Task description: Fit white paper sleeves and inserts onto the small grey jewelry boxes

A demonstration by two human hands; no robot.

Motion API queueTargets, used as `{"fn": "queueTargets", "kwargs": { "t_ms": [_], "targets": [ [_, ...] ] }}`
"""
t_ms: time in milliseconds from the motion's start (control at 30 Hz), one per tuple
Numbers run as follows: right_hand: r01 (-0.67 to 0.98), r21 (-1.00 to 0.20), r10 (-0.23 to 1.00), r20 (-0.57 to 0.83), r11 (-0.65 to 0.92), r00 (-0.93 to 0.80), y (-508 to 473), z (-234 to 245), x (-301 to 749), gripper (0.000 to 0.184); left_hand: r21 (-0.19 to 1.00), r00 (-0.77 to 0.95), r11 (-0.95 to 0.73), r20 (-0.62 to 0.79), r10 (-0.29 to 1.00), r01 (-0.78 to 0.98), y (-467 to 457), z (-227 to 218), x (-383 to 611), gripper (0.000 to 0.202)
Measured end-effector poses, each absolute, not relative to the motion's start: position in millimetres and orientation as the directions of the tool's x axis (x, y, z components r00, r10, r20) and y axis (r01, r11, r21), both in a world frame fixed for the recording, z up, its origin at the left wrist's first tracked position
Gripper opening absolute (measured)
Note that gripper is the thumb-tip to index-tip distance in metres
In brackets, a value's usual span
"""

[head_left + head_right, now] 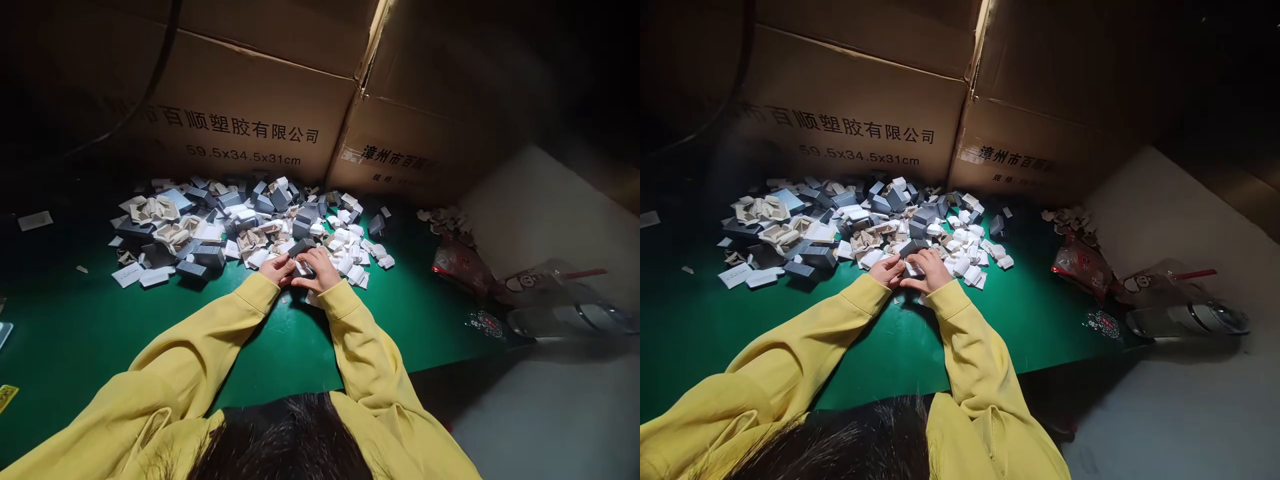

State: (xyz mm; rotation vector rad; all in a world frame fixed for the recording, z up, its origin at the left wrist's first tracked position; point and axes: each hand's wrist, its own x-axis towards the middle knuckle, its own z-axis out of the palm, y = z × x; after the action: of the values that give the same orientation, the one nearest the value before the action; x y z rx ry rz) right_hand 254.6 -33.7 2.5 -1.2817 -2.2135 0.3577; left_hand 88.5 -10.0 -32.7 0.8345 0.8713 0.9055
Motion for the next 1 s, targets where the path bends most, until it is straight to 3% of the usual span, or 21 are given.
{"fn": "queueTargets", "kwargs": {
  "t_ms": [167, 333, 600, 700, 833, 1000],
  "targets": [
    [0.724, -0.480, 0.862, 0.373, 0.496, -0.343, -38, 0, 248, 0.044, 0.757, 0.294, 0.422, -0.311, 0.904, -0.498, -8, -31, 92, 0.057],
    [0.756, -0.449, 0.868, 0.378, 0.476, -0.322, -44, -1, 239, 0.041, 0.750, 0.313, 0.387, -0.249, 0.916, -0.537, -7, -34, 91, 0.041],
    [0.827, -0.378, 0.883, 0.384, 0.416, -0.269, -50, -1, 223, 0.039, 0.808, 0.294, 0.305, -0.172, 0.940, -0.503, -7, -27, 89, 0.031],
    [0.787, -0.453, 0.889, 0.382, 0.418, -0.252, -49, -3, 228, 0.040, 0.829, 0.301, 0.328, -0.204, 0.931, -0.453, -5, -30, 89, 0.031],
    [0.714, -0.568, 0.887, 0.430, 0.409, -0.167, -40, -6, 245, 0.027, 0.835, 0.315, 0.348, -0.223, 0.923, -0.427, -4, -32, 92, 0.029],
    [0.818, -0.448, 0.875, 0.465, 0.362, -0.133, -37, -6, 251, 0.022, 0.872, 0.317, 0.330, -0.218, 0.923, -0.361, -5, -27, 94, 0.012]
  ]
}}
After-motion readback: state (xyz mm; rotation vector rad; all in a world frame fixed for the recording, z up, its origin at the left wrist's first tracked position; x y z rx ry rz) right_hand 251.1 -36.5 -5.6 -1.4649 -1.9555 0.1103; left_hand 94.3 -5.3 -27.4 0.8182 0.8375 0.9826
